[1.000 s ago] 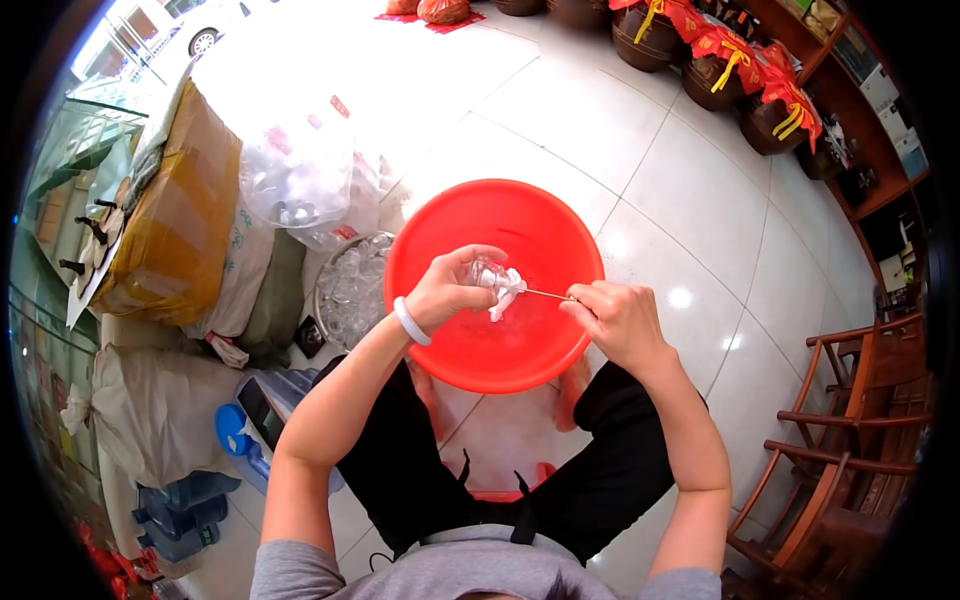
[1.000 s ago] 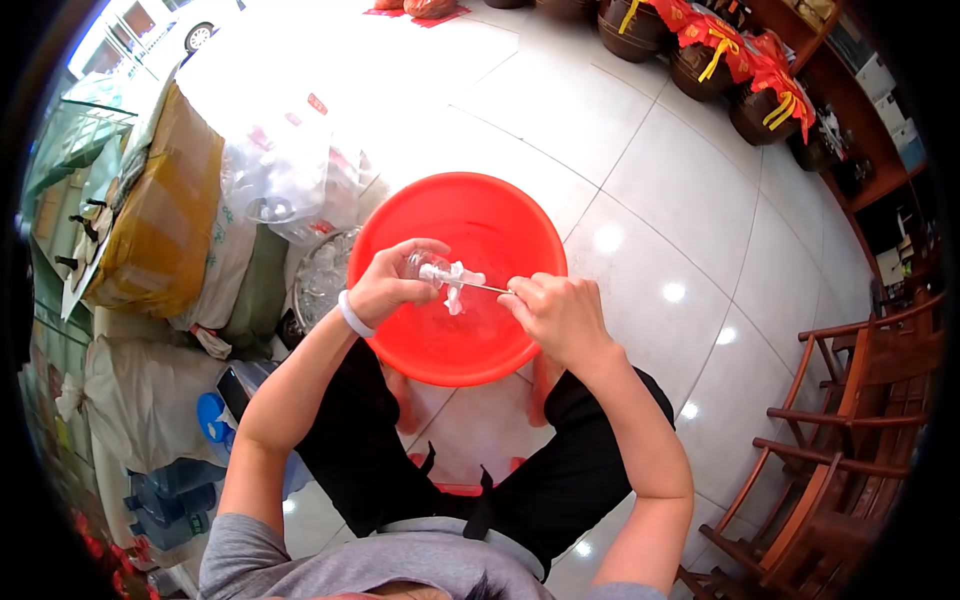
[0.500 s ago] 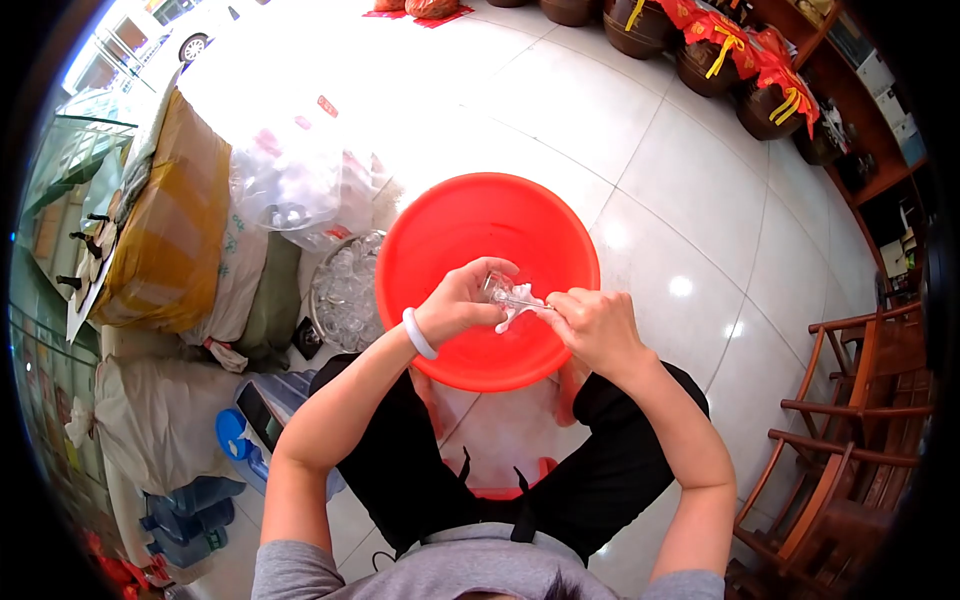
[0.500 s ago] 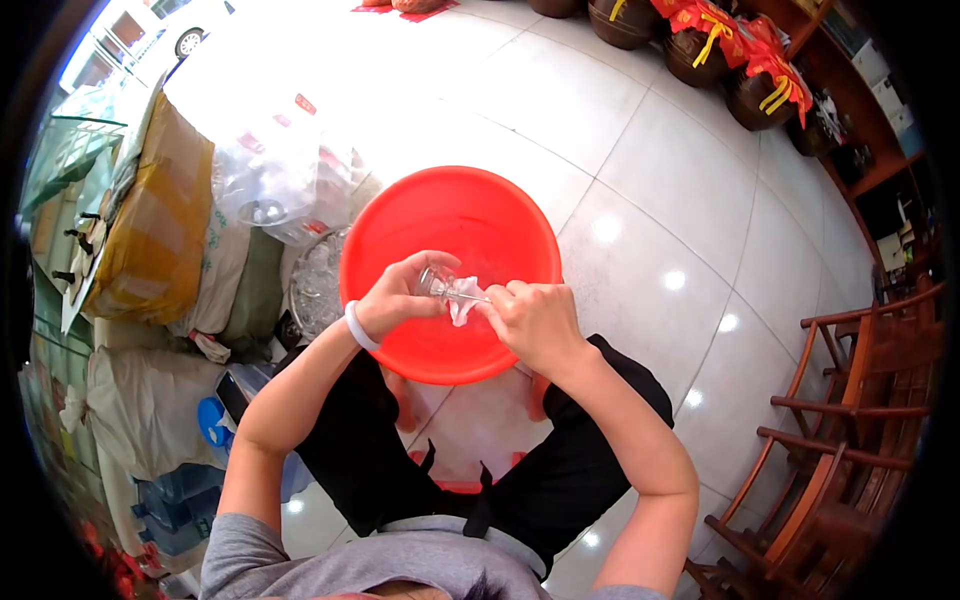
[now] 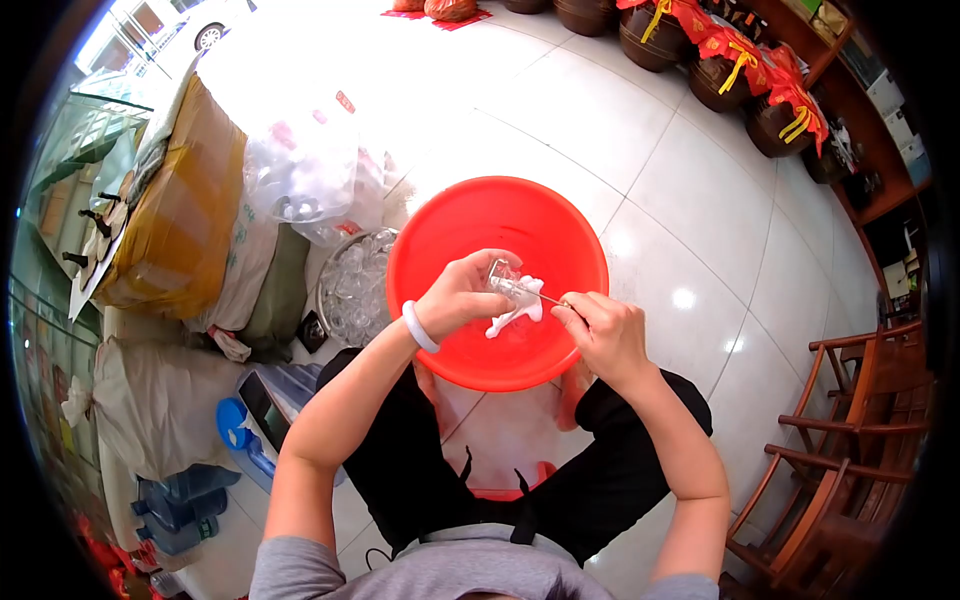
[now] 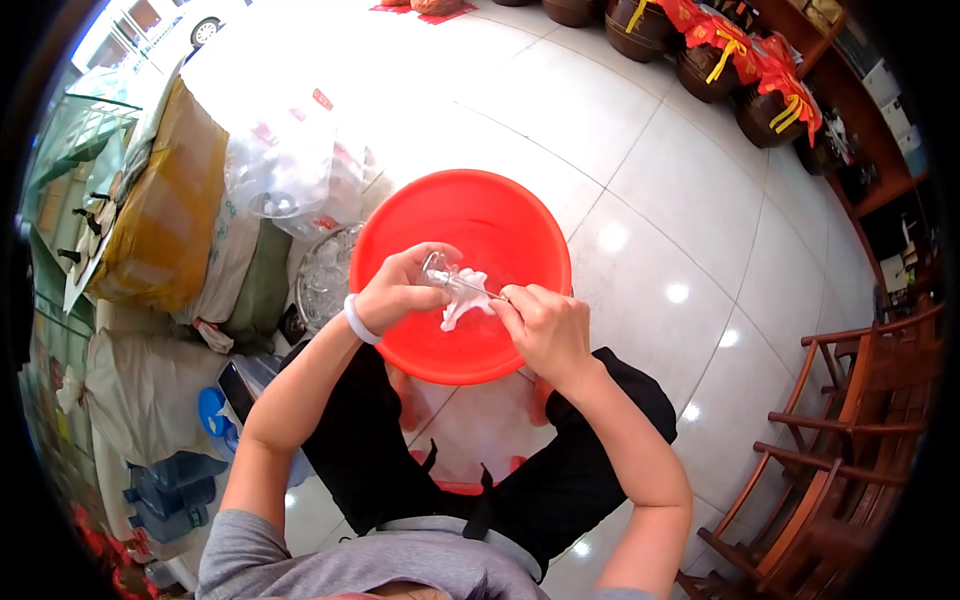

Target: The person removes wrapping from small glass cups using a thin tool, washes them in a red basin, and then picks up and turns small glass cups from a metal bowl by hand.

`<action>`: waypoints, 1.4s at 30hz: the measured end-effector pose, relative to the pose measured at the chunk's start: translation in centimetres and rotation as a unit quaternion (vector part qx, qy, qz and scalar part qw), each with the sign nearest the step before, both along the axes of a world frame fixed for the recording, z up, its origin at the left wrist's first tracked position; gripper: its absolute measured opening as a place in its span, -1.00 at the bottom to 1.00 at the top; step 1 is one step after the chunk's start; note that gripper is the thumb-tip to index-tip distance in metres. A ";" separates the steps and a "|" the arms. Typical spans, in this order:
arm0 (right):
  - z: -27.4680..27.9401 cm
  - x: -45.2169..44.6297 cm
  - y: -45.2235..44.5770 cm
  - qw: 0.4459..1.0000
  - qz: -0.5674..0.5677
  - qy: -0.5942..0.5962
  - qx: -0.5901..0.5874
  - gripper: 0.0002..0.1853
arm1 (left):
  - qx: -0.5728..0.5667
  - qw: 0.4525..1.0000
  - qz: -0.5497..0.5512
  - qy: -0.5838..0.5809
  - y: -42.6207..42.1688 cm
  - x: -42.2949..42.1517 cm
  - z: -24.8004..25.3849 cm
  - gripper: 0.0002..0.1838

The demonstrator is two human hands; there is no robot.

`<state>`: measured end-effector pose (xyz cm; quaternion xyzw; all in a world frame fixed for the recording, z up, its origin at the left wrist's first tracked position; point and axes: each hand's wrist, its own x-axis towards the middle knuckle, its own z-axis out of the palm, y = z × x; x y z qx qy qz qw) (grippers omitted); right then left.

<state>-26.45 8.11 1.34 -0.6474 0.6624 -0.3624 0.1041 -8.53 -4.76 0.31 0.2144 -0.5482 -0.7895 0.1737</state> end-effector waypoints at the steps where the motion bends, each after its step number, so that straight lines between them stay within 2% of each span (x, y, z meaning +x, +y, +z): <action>1: 0.6 0.0 0.2 0.998 -0.008 0.066 0.005 -0.86 | 0.007 1.000 0.006 -0.010 0.0 0.1 0.1 -0.48; 2: 0.8 0.0 0.4 0.991 -0.017 0.132 0.009 -0.85 | 0.004 1.000 0.006 -0.016 -0.1 0.3 0.3 -0.53; 5: 0.9 0.1 0.1 0.981 0.003 0.192 -0.009 -0.84 | -0.060 0.996 -0.009 -0.072 -0.4 0.5 -0.7 -0.51; 8: 0.8 -0.7 -0.5 0.979 0.048 0.198 -0.006 -0.84 | -0.033 0.996 -0.023 -0.078 -0.4 0.8 -0.4 -0.48; 15: -0.5 -2.4 -1.5 0.985 0.151 0.079 -0.005 -0.88 | -0.039 0.992 -0.085 -0.086 -0.7 1.2 0.0 -0.46; 17: -1.4 -2.4 -1.1 0.985 0.161 -0.055 0.023 -0.87 | -0.007 0.995 -0.092 -0.033 -0.3 1.1 0.4 -0.46; 18: -1.9 -2.1 -0.9 0.985 0.162 -0.054 0.023 -0.87 | -0.007 0.995 -0.091 -0.033 -0.3 1.1 0.4 -0.46; 20: -2.5 -1.2 -0.4 0.944 0.135 -0.286 0.094 -0.84 | 0.019 0.995 -0.095 0.022 -0.5 1.1 0.5 -0.49; 21: -2.5 -0.6 -0.2 0.945 0.136 -0.284 0.094 -0.84 | 0.017 0.995 -0.094 0.024 -0.6 1.1 0.6 -0.49; 23: -2.4 1.0 0.2 0.847 0.089 -0.501 0.154 -0.79 | 0.007 0.997 -0.073 0.027 -0.6 1.1 1.1 -0.56; 24: -3.1 1.5 0.3 0.794 0.074 -0.572 0.191 -0.75 | 0.007 0.997 -0.071 0.031 -0.6 1.1 1.1 -0.56; 25: -2.9 1.9 0.4 0.796 0.075 -0.569 0.193 -0.75 | 0.007 0.998 -0.055 0.031 -0.5 1.0 1.2 -0.60; 27: -2.5 2.7 0.5 0.690 0.044 -0.680 0.244 -0.78 | 0.006 0.999 -0.037 0.033 -0.4 1.0 1.2 -0.64; 28: -2.7 3.0 0.5 0.681 0.041 -0.688 0.245 -0.77 | -0.006 0.999 -0.029 0.031 -0.4 1.0 1.2 -0.66; 29: -3.5 3.0 0.3 0.682 0.042 -0.687 0.245 -0.77 | -0.018 0.999 -0.021 0.029 -0.3 1.0 1.3 -0.68; 31: -4.8 3.3 -0.2 0.872 0.079 -0.473 0.099 -0.78 | -0.035 0.998 -0.009 0.044 0.1 0.9 0.9 -0.72; 32: -4.7 3.1 -0.4 0.872 0.079 -0.474 0.099 -0.78 | -0.050 0.997 0.001 0.058 0.2 1.0 0.7 -0.74; 33: -4.5 2.7 -0.8 0.937 0.073 -0.338 0.039 -0.79 | -0.050 0.997 0.001 0.058 0.3 1.0 0.7 -0.74; 34: -4.0 2.3 -1.2 0.979 0.065 -0.192 -0.021 -0.79 | -0.023 0.999 0.024 0.014 0.3 1.1 0.7 -0.79; 35: -3.6 2.0 -1.4 0.979 0.066 -0.190 -0.019 -0.79 | 0.004 0.998 0.048 -0.030 0.4 1.1 0.7 -0.75; 36: -3.1 1.7 -1.6 0.992 0.063 -0.094 -0.055 -0.78 | 0.006 0.998 0.048 -0.029 0.4 1.1 0.2 -0.75; 37: -2.8 1.6 -1.7 0.994 0.061 0.003 -0.092 -0.77 | 0.057 0.997 0.044 -0.025 0.2 1.2 -0.4 -0.72; 38: -3.4 1.7 -1.6 0.994 0.053 -0.024 -0.091 -0.76 | 0.107 0.993 0.039 -0.023 0.1 1.2 -0.8 -0.67; 39: -4.1 1.9 -1.5 0.994 0.052 -0.024 -0.092 -0.76 | 0.107 0.993 0.038 -0.023 0.1 1.2 -1.0 -0.67; 41: -5.0 2.6 -1.1 0.960 0.054 -0.270 0.056 -0.75 | 0.109 0.992 0.060 -0.031 0.3 1.1 -0.9 -0.60; 42: -5.2 3.1 -0.9 0.959 0.054 -0.271 0.055 -0.75 | 0.107 0.992 0.059 -0.033 0.4 1.0 -0.8 -0.60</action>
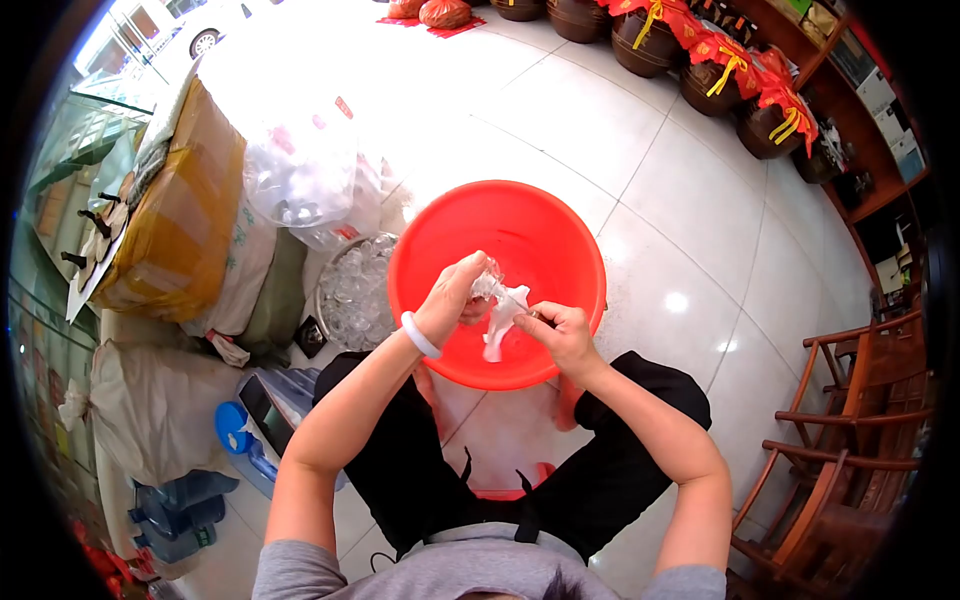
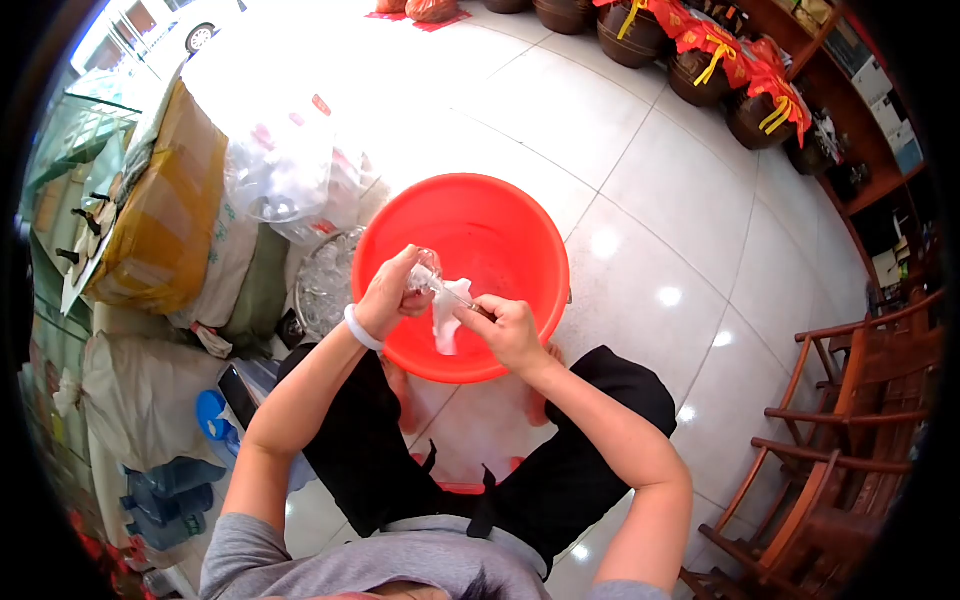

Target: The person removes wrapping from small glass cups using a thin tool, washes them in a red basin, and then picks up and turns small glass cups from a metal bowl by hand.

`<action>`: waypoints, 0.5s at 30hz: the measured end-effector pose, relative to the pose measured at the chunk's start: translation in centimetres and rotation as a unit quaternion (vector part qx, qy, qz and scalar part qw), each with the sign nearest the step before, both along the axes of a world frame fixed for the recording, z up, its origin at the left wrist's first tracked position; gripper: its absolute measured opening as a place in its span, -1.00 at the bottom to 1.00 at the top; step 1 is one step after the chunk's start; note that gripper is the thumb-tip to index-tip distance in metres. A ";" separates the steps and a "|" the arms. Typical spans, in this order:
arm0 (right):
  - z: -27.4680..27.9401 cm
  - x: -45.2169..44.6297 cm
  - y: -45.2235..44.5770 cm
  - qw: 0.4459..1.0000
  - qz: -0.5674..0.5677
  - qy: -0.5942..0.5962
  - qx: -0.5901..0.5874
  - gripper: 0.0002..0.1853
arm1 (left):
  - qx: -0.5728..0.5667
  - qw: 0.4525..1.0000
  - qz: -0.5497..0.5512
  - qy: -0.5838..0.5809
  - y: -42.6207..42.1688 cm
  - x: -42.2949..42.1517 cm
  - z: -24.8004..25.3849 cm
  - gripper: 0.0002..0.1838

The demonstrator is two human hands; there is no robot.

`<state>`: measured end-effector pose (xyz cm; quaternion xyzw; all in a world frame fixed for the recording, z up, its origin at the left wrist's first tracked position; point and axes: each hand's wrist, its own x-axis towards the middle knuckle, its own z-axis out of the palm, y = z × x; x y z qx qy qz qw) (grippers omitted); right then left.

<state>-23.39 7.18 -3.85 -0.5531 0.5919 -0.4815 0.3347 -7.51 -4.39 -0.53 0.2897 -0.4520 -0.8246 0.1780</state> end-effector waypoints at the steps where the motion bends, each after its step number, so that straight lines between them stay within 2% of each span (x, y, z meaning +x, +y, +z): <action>1: 0.5 0.6 0.1 0.990 0.009 -0.134 0.043 -0.74 | -0.007 1.000 0.019 -0.004 0.1 -0.1 0.1 -0.60; 2: 1.0 1.1 0.2 0.960 0.017 -0.265 0.086 -0.72 | -0.014 0.999 0.039 -0.007 0.2 -0.2 0.2 -0.61; 3: 1.4 1.4 0.4 0.961 0.018 -0.264 0.086 -0.72 | -0.014 0.999 0.040 -0.006 0.4 -0.4 0.4 -0.61; 5: 2.4 1.9 0.9 0.878 -0.001 -0.422 0.225 -0.70 | -0.032 0.997 0.068 -0.024 0.7 -0.7 0.9 -0.60; 10: 2.1 2.2 0.9 0.829 0.019 -0.494 0.262 -0.74 | -0.001 0.998 0.064 0.002 0.3 -0.9 0.9 -0.59; 11: 1.0 2.2 0.5 0.912 0.004 -0.376 0.166 -0.73 | 0.000 0.998 0.063 0.007 0.3 -0.9 0.9 -0.58; 12: 0.5 2.1 0.2 0.967 -0.012 -0.247 0.066 -0.72 | 0.002 0.998 0.061 0.005 0.2 -0.7 0.7 -0.58; 13: 0.6 1.6 0.0 0.966 -0.016 -0.248 0.066 -0.72 | 0.003 0.999 0.039 0.020 -0.1 -0.3 0.4 -0.57; 14: 1.0 0.6 -0.4 0.998 -0.029 -0.044 -0.036 -0.74 | 0.004 0.999 0.018 0.037 -0.3 -0.2 0.3 -0.56; 15: 1.6 -0.3 -0.7 0.976 -0.039 0.164 -0.136 -0.76 | 0.004 0.999 0.018 0.039 -0.3 -0.1 0.3 -0.56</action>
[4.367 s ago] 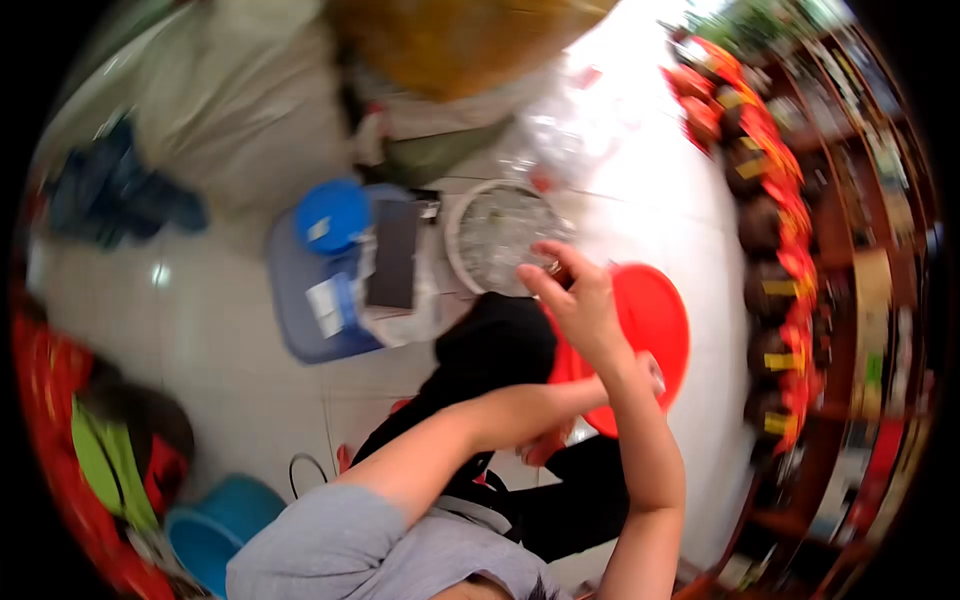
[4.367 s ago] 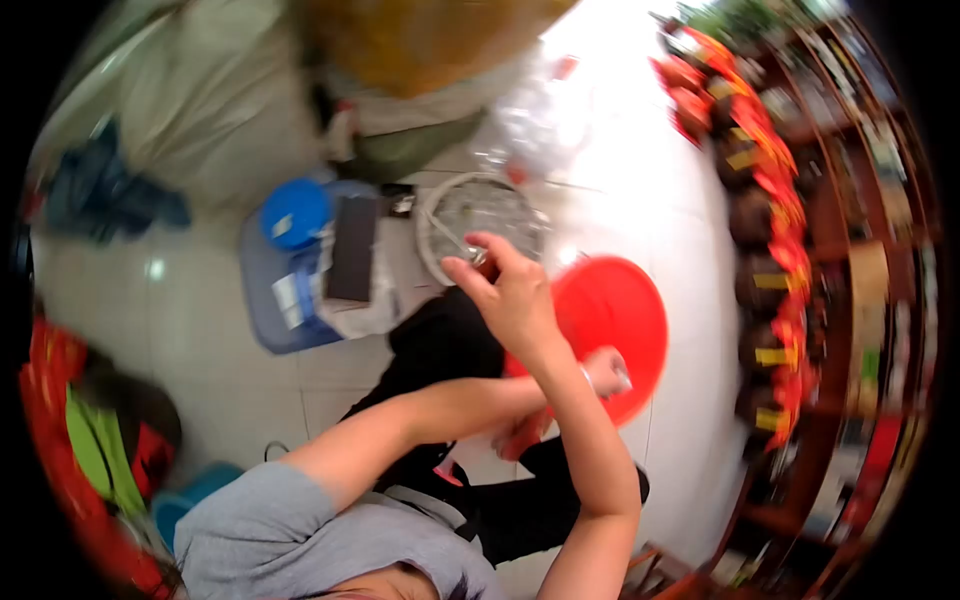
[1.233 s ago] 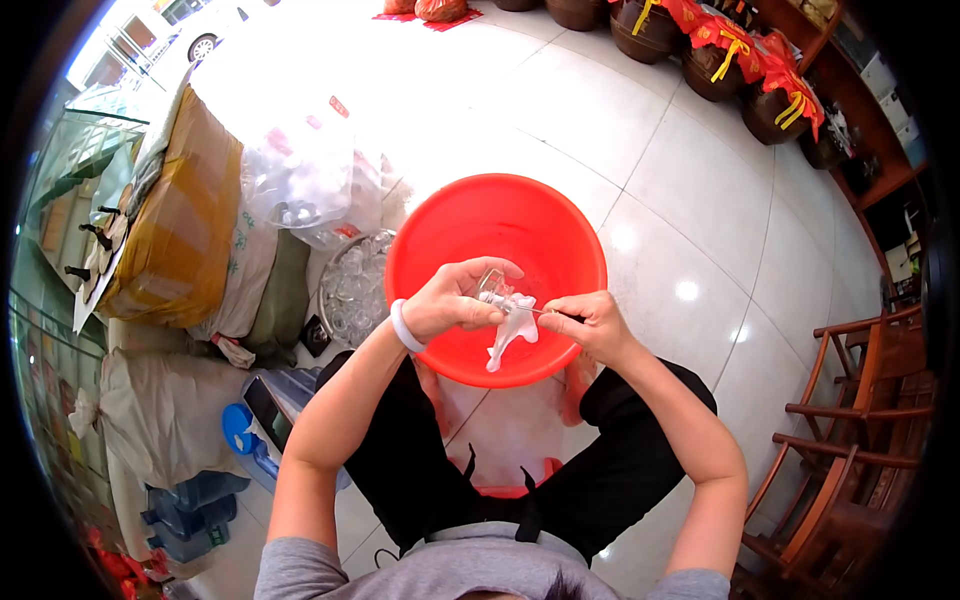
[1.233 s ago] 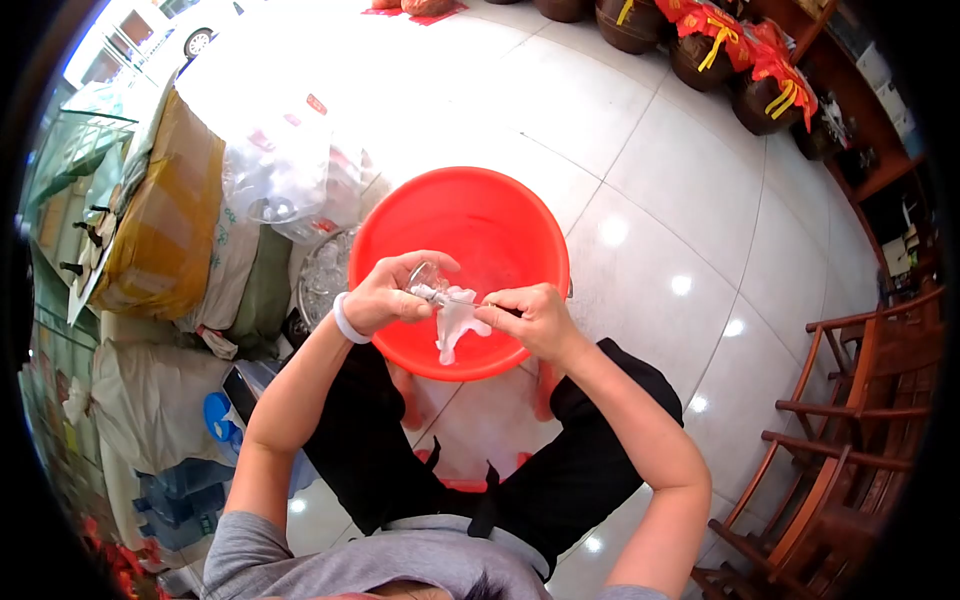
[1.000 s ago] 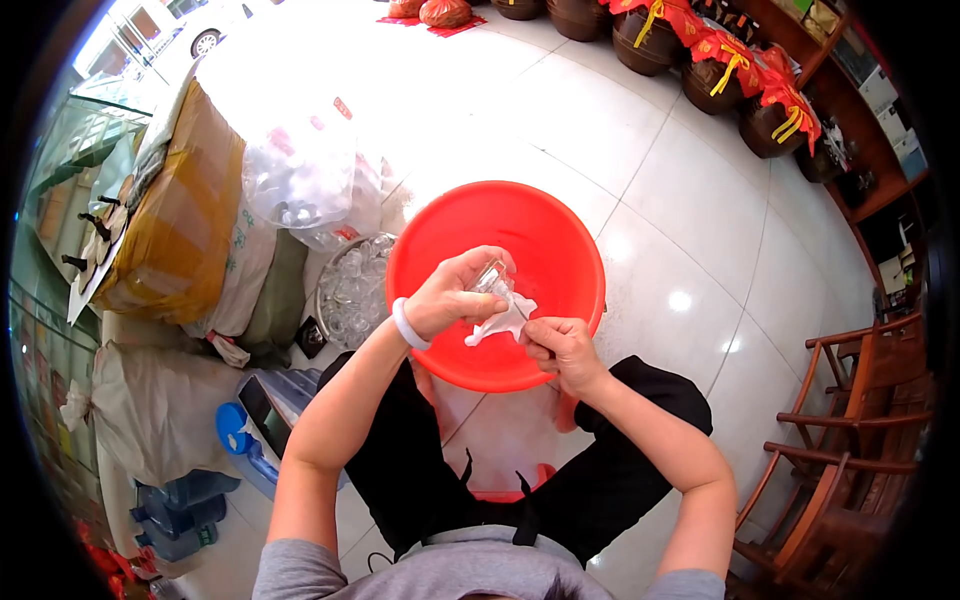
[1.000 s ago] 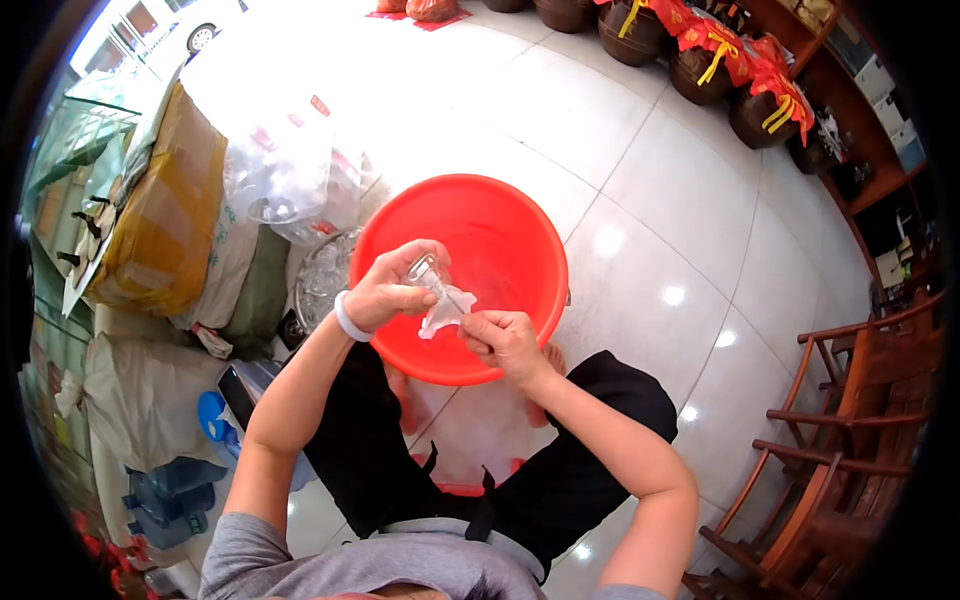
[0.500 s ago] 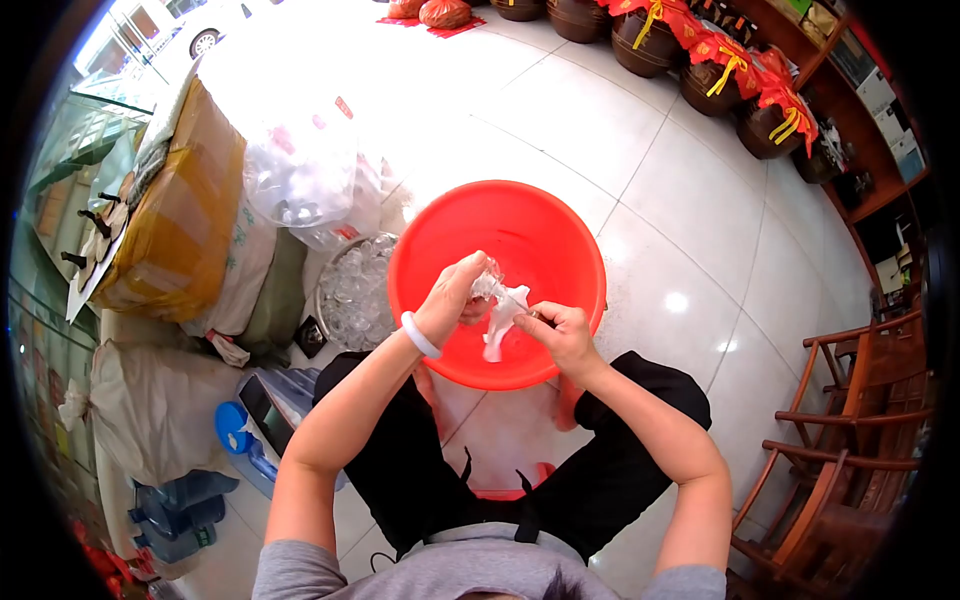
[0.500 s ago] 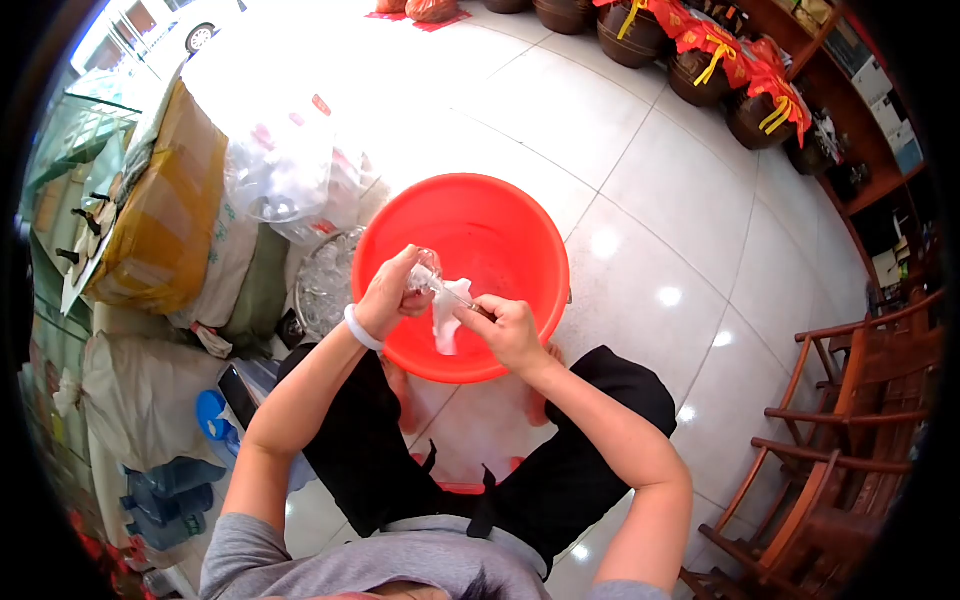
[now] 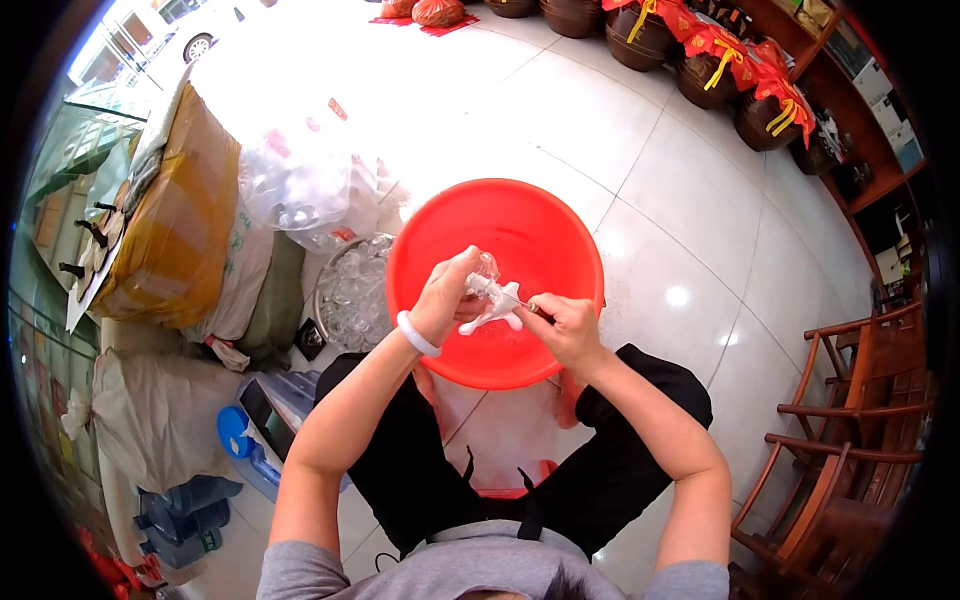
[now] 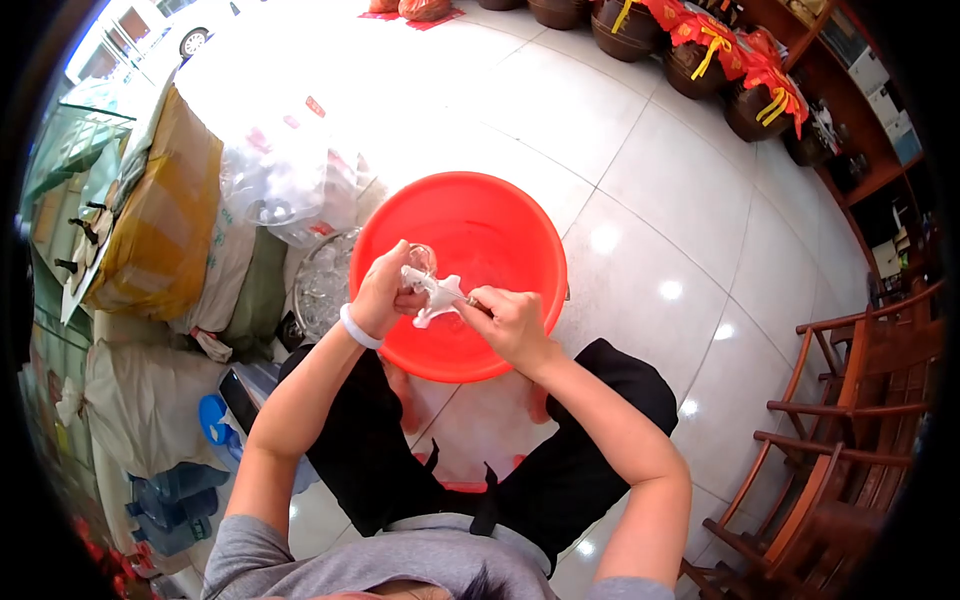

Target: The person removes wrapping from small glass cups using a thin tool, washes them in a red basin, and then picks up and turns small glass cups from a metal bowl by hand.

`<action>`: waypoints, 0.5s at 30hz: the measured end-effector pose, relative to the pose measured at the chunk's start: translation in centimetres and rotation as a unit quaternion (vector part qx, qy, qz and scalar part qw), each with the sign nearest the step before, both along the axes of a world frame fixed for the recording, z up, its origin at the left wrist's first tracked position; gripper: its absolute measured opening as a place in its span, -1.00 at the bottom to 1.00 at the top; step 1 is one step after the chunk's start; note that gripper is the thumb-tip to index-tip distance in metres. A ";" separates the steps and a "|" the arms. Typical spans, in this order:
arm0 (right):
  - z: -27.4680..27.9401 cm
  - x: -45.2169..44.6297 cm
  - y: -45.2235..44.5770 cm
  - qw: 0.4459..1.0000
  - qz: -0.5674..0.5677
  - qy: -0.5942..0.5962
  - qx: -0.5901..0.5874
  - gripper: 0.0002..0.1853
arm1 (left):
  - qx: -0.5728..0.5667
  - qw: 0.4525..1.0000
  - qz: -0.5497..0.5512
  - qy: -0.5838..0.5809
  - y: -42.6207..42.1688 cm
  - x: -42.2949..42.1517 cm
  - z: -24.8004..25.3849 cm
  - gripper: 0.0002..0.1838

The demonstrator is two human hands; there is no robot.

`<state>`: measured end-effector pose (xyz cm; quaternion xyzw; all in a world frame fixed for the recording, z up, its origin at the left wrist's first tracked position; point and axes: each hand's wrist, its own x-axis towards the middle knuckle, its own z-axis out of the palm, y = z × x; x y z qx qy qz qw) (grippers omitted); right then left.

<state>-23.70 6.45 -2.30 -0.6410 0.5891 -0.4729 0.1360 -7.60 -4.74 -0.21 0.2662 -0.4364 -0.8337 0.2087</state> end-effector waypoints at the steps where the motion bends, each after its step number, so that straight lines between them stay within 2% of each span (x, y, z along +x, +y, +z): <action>1: 0.7 -0.4 -0.1 0.998 -0.013 0.052 -0.014 -0.80 | 0.017 1.000 -0.015 0.005 0.0 0.1 0.0 -0.59; 5: -0.4 -0.2 0.2 1.000 -0.015 0.000 0.023 -0.78 | 0.039 0.999 0.001 0.021 0.3 -0.2 0.1 -0.64; 6: -1.0 0.5 0.3 0.980 0.014 -0.177 0.086 -0.76 | 0.038 0.999 -0.001 0.020 0.4 -0.2 0.3 -0.64; 7: -0.8 1.2 0.3 0.925 0.044 -0.348 0.145 -0.74 | 0.023 0.999 0.019 0.017 0.5 -0.3 0.6 -0.65; 8: -0.4 1.7 0.5 0.926 0.043 -0.348 0.144 -0.74 | 0.008 0.999 0.040 0.015 0.6 -0.4 0.8 -0.66; 9: 0.3 2.2 0.9 0.854 0.046 -0.466 0.227 -0.72 | 0.008 0.999 0.041 0.015 0.6 -0.4 0.8 -0.66; 10: 0.9 2.6 1.2 0.759 0.049 -0.573 0.305 -0.70 | -0.002 0.999 0.041 0.002 0.5 -0.4 0.6 -0.67; 11: 0.5 2.7 1.4 0.733 0.067 -0.597 0.321 -0.69 | -0.012 0.999 0.041 -0.012 0.5 -0.4 0.6 -0.68; 12: 0.6 2.9 1.6 0.733 0.068 -0.596 0.321 -0.69 | -0.013 0.999 0.042 -0.012 0.5 -0.4 0.6 -0.68; 14: 1.2 3.3 1.8 0.663 0.094 -0.656 0.347 -0.72 | -0.008 0.999 0.042 -0.023 0.4 -0.3 0.6 -0.69; 15: 1.0 3.4 1.8 0.652 0.099 -0.667 0.348 -0.71 | -0.009 0.999 0.040 -0.026 0.4 -0.4 0.6 -0.69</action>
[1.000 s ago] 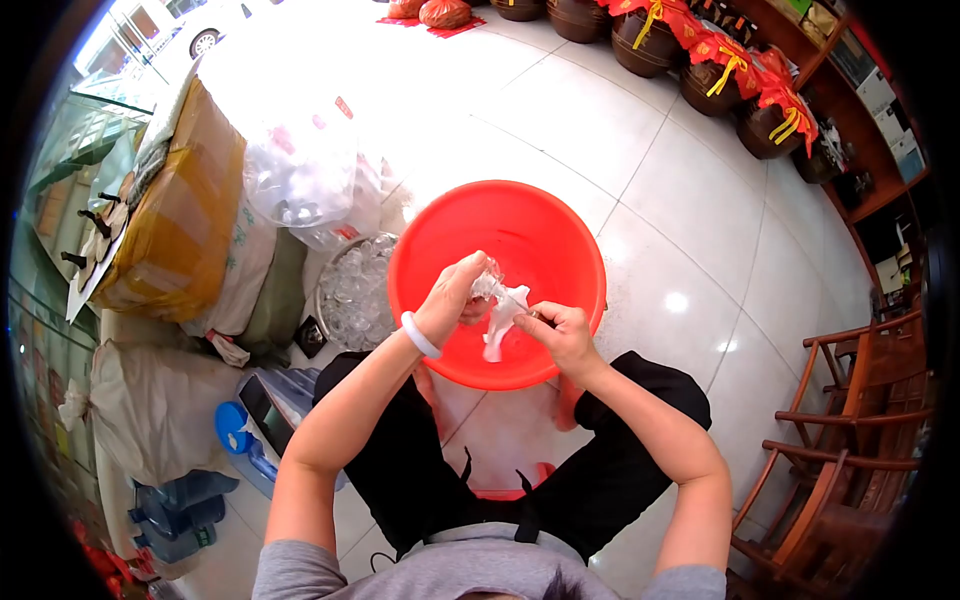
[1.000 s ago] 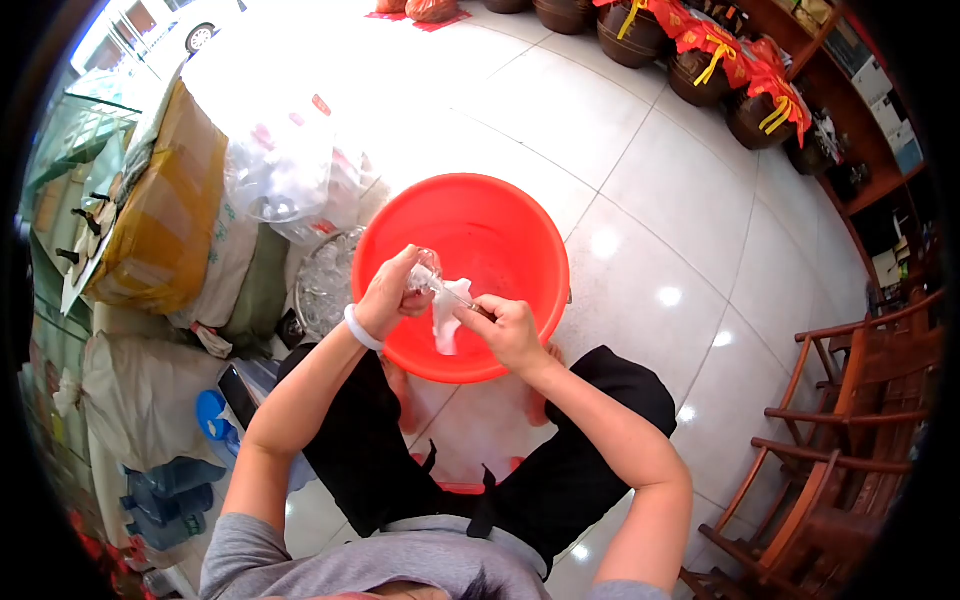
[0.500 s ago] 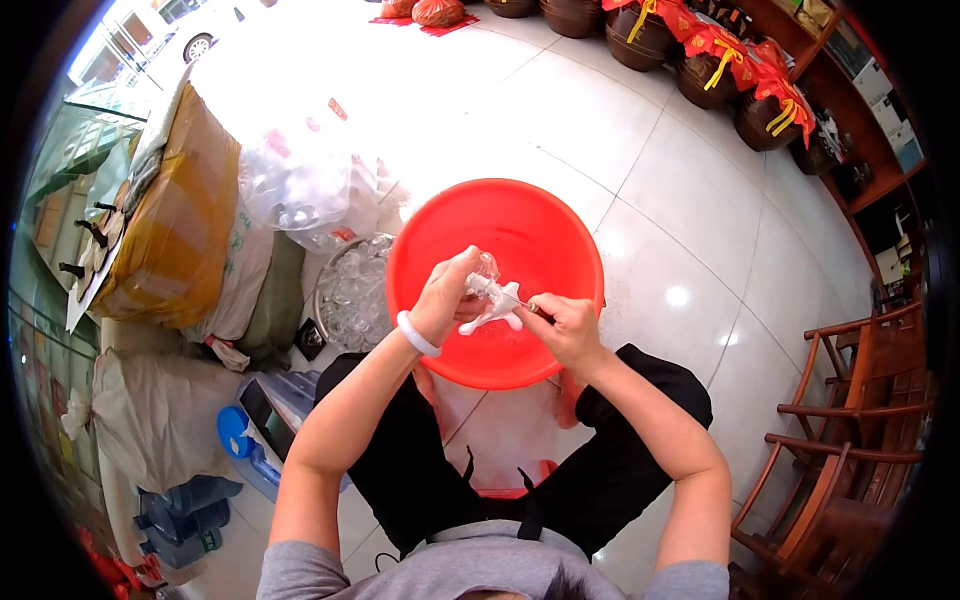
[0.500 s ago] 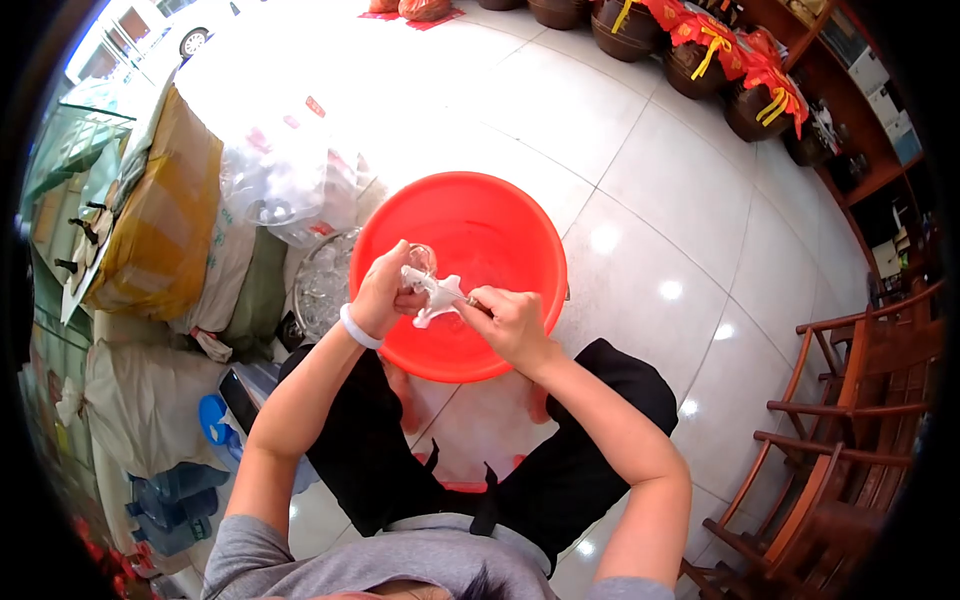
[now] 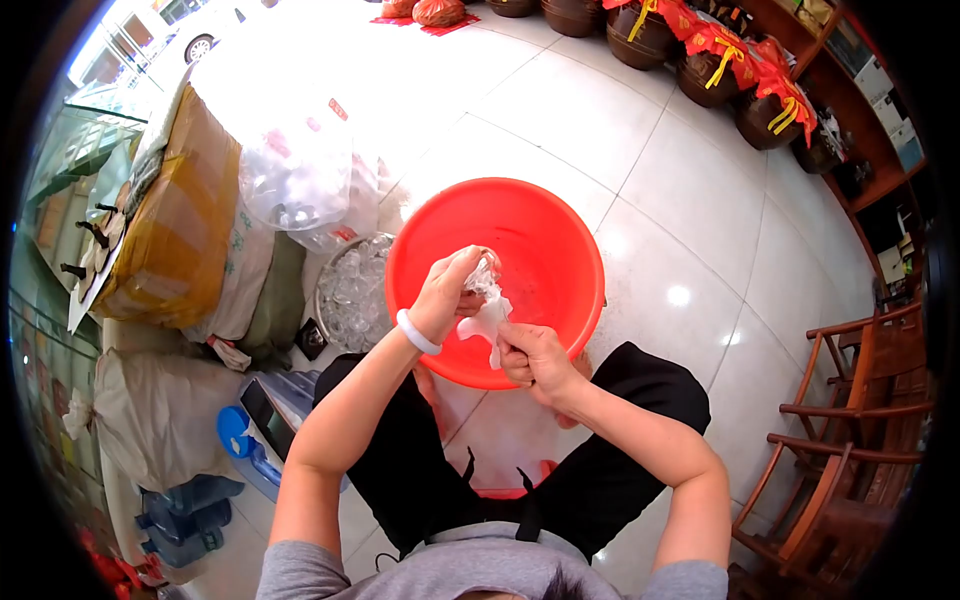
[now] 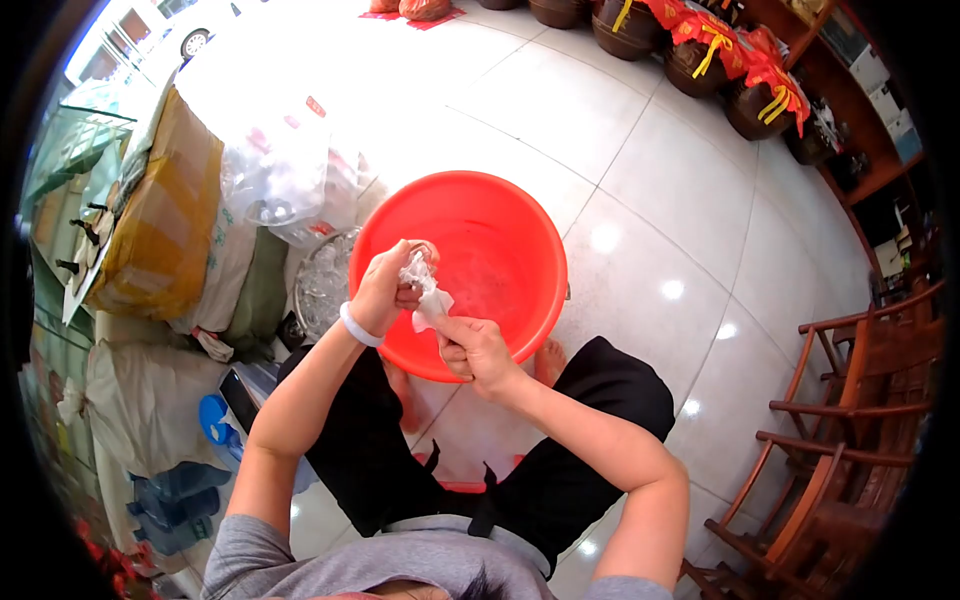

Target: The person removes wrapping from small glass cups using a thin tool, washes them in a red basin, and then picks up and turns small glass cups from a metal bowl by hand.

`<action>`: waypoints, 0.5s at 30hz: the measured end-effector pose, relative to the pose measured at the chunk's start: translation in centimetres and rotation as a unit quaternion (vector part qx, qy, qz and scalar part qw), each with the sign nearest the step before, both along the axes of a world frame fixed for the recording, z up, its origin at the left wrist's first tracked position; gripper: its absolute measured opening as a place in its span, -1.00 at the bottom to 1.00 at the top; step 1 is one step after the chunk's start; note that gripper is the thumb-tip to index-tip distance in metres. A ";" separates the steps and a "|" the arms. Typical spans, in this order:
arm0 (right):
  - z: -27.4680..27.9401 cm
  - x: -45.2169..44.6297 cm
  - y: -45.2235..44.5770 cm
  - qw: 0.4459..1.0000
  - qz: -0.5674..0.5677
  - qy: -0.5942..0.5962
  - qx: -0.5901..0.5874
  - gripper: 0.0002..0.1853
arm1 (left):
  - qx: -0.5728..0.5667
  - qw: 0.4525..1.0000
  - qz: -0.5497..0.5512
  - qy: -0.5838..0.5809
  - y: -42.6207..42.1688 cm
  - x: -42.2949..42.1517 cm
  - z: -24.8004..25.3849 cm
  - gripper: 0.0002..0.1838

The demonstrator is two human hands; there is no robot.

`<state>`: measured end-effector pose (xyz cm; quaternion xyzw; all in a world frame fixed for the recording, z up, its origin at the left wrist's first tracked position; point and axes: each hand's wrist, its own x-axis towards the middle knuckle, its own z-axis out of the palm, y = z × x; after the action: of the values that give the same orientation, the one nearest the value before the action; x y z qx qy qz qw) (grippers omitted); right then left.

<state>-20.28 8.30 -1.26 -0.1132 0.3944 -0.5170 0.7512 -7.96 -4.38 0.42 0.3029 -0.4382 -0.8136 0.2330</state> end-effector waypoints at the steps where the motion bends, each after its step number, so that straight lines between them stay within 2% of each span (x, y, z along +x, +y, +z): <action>1: -0.5 -0.1 -0.2 1.000 -0.002 -0.003 0.000 -0.71 | 0.002 1.000 0.003 0.005 0.0 0.0 0.1 -0.69; 3: -1.8 -0.4 -0.7 0.968 -0.037 0.215 -0.125 -0.69 | 0.006 1.000 0.003 0.007 0.1 0.1 0.3 -0.70; 4: -2.1 -0.8 -1.0 0.968 -0.040 0.215 -0.124 -0.69 | 0.003 1.000 0.000 0.006 0.0 0.3 0.5 -0.71; 5: -2.4 -1.5 -1.3 0.898 -0.063 0.386 -0.201 -0.70 | 0.000 1.000 -0.002 0.007 -0.1 0.3 0.7 -0.71; 6: -2.4 -2.2 -1.6 0.792 -0.080 0.542 -0.269 -0.71 | 0.000 1.000 -0.004 0.008 -0.1 0.4 0.9 -0.71; 7: -2.1 -2.9 -1.9 0.792 -0.079 0.543 -0.268 -0.71 | 0.005 1.000 -0.019 0.004 -0.1 0.4 1.0 -0.72; 9: -1.6 -3.8 -2.1 0.618 -0.130 0.686 -0.360 -0.75 | 0.012 0.999 -0.032 0.000 0.2 0.6 1.0 -0.72; 11: -2.2 -3.3 -1.6 0.638 -0.127 0.677 -0.345 -0.73 | 0.021 0.999 -0.035 0.015 0.2 0.4 1.1 -0.73; 12: -2.4 -2.5 -1.2 0.782 -0.115 0.541 -0.287 -0.74 | 0.020 0.999 -0.035 0.016 0.2 0.3 1.1 -0.73; 13: -2.4 -1.7 -1.0 0.893 -0.098 0.382 -0.217 -0.75 | 0.017 0.999 -0.029 0.024 0.2 0.2 1.1 -0.73; 14: -2.2 -1.1 -0.8 0.936 -0.087 0.289 -0.181 -0.74 | 0.013 0.999 -0.023 0.033 0.2 0.2 1.1 -0.73; 15: -1.7 -0.8 -0.6 0.936 -0.086 0.288 -0.182 -0.74 | 0.011 0.999 -0.021 0.033 0.2 0.2 1.1 -0.73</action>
<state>-21.13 7.74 -3.00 -0.3579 0.5014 -0.5878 0.5243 -7.81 -4.16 1.50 0.2693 -0.4273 -0.8328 0.2265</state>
